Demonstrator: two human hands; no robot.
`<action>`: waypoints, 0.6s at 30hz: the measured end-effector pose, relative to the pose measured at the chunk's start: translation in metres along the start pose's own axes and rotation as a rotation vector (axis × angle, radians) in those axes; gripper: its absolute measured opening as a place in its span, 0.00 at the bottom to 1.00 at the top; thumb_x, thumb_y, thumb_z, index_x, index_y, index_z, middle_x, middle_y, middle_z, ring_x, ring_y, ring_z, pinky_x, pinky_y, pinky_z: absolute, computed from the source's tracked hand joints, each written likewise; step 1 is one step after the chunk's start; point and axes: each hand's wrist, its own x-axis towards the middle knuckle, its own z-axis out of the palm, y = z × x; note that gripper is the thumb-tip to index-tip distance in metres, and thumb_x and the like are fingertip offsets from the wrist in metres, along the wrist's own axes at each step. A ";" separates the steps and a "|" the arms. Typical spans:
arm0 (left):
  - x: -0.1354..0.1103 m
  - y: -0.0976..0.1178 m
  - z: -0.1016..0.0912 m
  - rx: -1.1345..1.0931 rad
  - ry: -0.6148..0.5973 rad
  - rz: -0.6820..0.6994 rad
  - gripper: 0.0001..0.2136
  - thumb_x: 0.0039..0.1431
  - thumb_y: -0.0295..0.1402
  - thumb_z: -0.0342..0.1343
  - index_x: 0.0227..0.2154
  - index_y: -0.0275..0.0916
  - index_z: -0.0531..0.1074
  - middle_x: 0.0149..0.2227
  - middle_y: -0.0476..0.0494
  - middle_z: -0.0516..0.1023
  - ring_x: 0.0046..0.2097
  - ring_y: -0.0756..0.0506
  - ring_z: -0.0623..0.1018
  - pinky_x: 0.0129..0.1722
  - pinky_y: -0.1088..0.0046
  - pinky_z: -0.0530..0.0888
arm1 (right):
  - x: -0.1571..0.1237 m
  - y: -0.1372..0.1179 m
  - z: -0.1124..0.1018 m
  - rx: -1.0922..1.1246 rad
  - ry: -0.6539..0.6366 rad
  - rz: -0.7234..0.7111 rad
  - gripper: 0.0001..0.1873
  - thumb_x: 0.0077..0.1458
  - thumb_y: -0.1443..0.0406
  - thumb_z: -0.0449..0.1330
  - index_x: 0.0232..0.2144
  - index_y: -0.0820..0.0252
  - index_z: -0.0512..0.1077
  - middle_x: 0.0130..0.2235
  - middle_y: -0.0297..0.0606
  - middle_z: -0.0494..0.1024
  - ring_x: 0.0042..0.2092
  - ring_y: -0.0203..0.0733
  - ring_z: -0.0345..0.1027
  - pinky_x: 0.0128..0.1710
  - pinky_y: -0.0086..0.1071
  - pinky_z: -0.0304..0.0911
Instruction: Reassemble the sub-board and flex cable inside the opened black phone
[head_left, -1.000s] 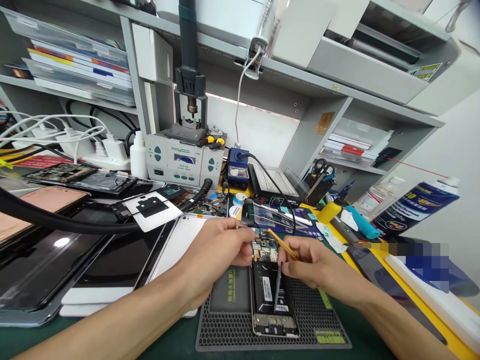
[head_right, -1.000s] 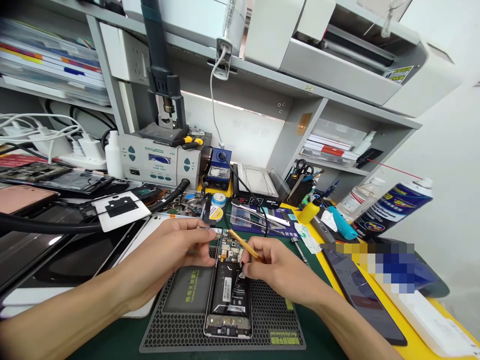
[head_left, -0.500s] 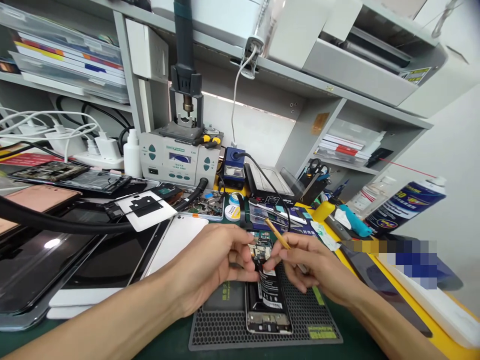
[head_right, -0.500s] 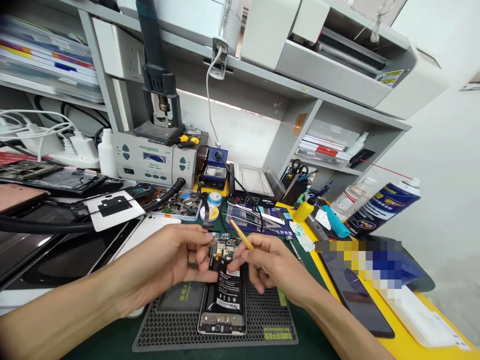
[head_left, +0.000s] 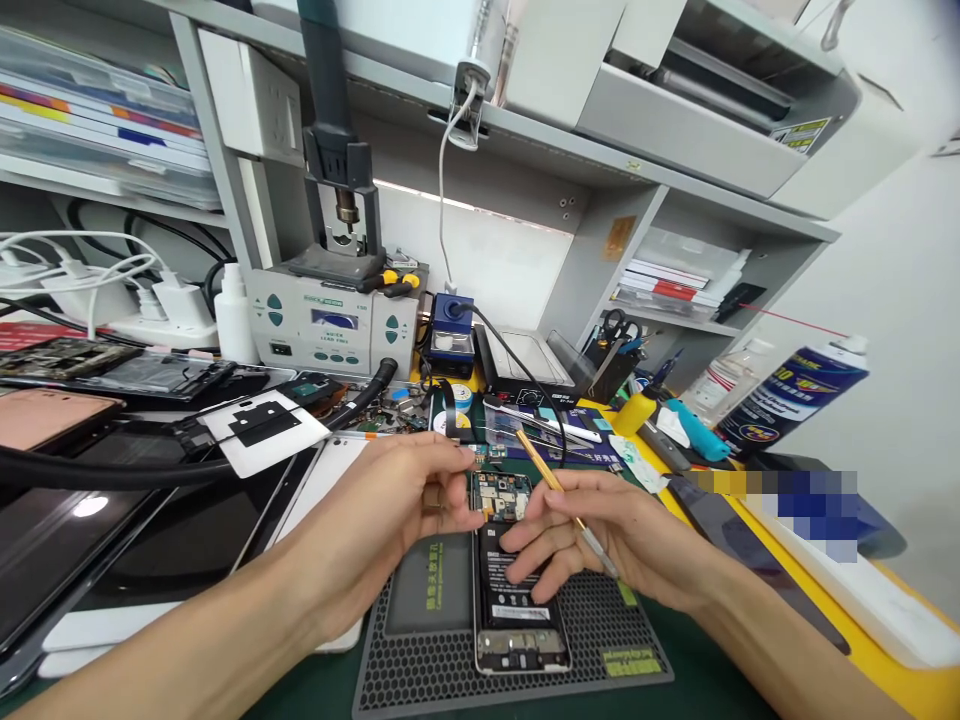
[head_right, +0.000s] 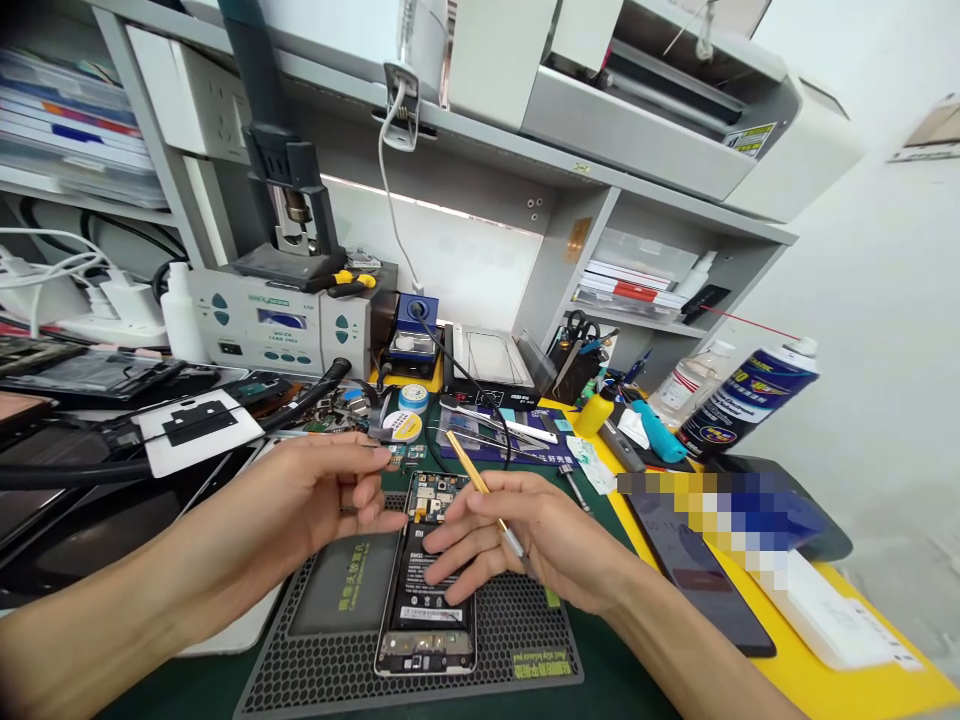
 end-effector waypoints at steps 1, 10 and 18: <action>0.000 0.000 0.000 0.003 -0.003 -0.002 0.12 0.59 0.30 0.60 0.20 0.38 0.70 0.23 0.50 0.69 0.29 0.49 0.69 0.49 0.55 0.79 | 0.000 0.000 0.001 0.017 -0.014 0.007 0.12 0.67 0.63 0.59 0.37 0.67 0.77 0.41 0.54 0.86 0.40 0.52 0.84 0.39 0.41 0.78; 0.001 -0.002 0.003 0.034 -0.022 -0.014 0.13 0.59 0.32 0.61 0.20 0.38 0.68 0.24 0.50 0.69 0.31 0.48 0.69 0.48 0.57 0.79 | 0.004 0.006 0.003 0.077 -0.113 0.051 0.12 0.65 0.64 0.60 0.39 0.70 0.79 0.44 0.59 0.85 0.44 0.59 0.83 0.42 0.47 0.76; -0.001 -0.005 0.001 0.057 -0.031 -0.038 0.14 0.58 0.33 0.63 0.19 0.38 0.68 0.24 0.50 0.69 0.31 0.48 0.69 0.50 0.56 0.78 | 0.005 0.001 -0.003 0.064 -0.024 -0.020 0.11 0.67 0.66 0.59 0.40 0.69 0.79 0.47 0.55 0.84 0.48 0.56 0.81 0.49 0.45 0.74</action>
